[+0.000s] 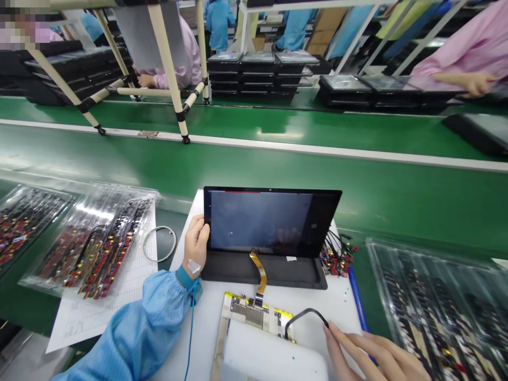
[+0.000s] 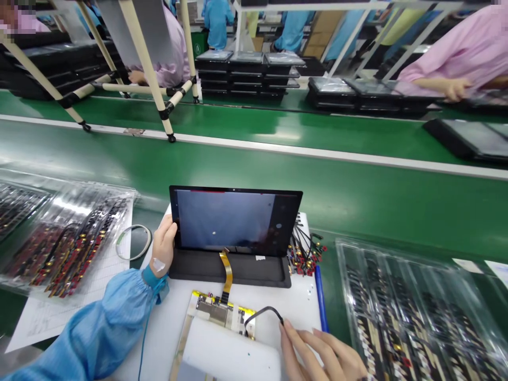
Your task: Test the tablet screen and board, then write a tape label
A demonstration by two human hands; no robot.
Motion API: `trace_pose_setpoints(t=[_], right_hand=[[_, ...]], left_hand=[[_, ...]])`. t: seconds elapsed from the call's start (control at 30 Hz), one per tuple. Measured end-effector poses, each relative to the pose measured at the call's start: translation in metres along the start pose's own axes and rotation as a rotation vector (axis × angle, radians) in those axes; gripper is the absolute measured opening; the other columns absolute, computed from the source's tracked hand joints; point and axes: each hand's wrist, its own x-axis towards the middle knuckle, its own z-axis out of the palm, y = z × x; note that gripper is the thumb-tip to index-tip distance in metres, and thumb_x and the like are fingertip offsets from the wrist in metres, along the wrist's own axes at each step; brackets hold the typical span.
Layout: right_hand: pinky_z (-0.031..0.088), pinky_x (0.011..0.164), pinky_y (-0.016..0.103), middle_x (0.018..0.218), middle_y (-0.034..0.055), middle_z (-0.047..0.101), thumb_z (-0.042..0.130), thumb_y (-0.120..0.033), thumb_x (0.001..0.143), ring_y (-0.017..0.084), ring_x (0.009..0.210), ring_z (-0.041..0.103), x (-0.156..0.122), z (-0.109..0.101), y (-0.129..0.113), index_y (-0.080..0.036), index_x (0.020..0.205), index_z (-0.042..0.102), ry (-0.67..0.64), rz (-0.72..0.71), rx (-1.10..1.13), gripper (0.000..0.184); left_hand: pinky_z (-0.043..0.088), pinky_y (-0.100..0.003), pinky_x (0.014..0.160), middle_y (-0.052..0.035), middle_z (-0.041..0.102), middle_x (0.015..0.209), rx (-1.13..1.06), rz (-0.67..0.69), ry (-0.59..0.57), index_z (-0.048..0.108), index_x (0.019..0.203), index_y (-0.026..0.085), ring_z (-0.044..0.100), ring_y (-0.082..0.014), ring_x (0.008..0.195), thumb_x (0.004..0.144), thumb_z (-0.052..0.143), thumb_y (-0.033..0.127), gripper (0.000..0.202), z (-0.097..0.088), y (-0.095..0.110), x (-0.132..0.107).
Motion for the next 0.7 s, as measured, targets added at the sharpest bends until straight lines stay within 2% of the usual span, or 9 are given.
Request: trace_pose_setpoints(t=[0.2, 0.37, 0.53, 0.7], right_hand=[[0.039, 0.058, 0.029, 0.053, -0.0025, 0.057, 0.069, -0.016, 0.075, 0.014, 0.059, 0.05, 0.0024, 0.0028, -0.0013, -0.02, 0.072, 0.059, 0.001, -0.016, -0.036, 0.011], [0.039, 0.059, 0.029, 0.053, -0.0019, 0.057, 0.066, -0.004, 0.073, 0.014, 0.058, 0.05, 0.0007, 0.0028, -0.0012, -0.02, 0.071, 0.059, 0.023, -0.012, -0.052, 0.017], [0.039, 0.059, 0.03, 0.053, -0.0015, 0.057, 0.067, -0.005, 0.072, 0.015, 0.057, 0.051, -0.0008, 0.0041, 0.0011, -0.02, 0.07, 0.059, 0.033, 0.001, -0.061, 0.017], [0.039, 0.057, 0.028, 0.053, -0.0033, 0.057, 0.061, 0.005, 0.069, 0.014, 0.056, 0.051, 0.0017, 0.0044, 0.0006, -0.021, 0.07, 0.059, 0.039, -0.039, -0.06, 0.026]], left_hand=[[0.043, -0.027, 0.076, -0.0052, 0.058, 0.084, -0.007, 0.004, 0.008, 0.06, 0.074, 0.016, 0.056, -0.0181, 0.082, 0.083, 0.042, 0.03, 0.025, 0.0003, -0.0003, -0.0004], [0.044, -0.028, 0.076, -0.0056, 0.059, 0.084, -0.009, 0.007, 0.018, 0.059, 0.072, 0.016, 0.057, -0.0185, 0.081, 0.082, 0.042, 0.03, 0.025, 0.0003, 0.0015, 0.0], [0.044, -0.028, 0.075, -0.006, 0.059, 0.083, -0.005, 0.001, 0.022, 0.059, 0.072, 0.015, 0.057, -0.0187, 0.081, 0.082, 0.041, 0.03, 0.025, 0.0004, 0.0026, 0.0001], [0.044, -0.027, 0.075, -0.0051, 0.058, 0.081, -0.007, -0.006, 0.024, 0.059, 0.071, 0.016, 0.056, -0.0184, 0.08, 0.082, 0.042, 0.032, 0.025, 0.0, 0.0039, 0.0005]])
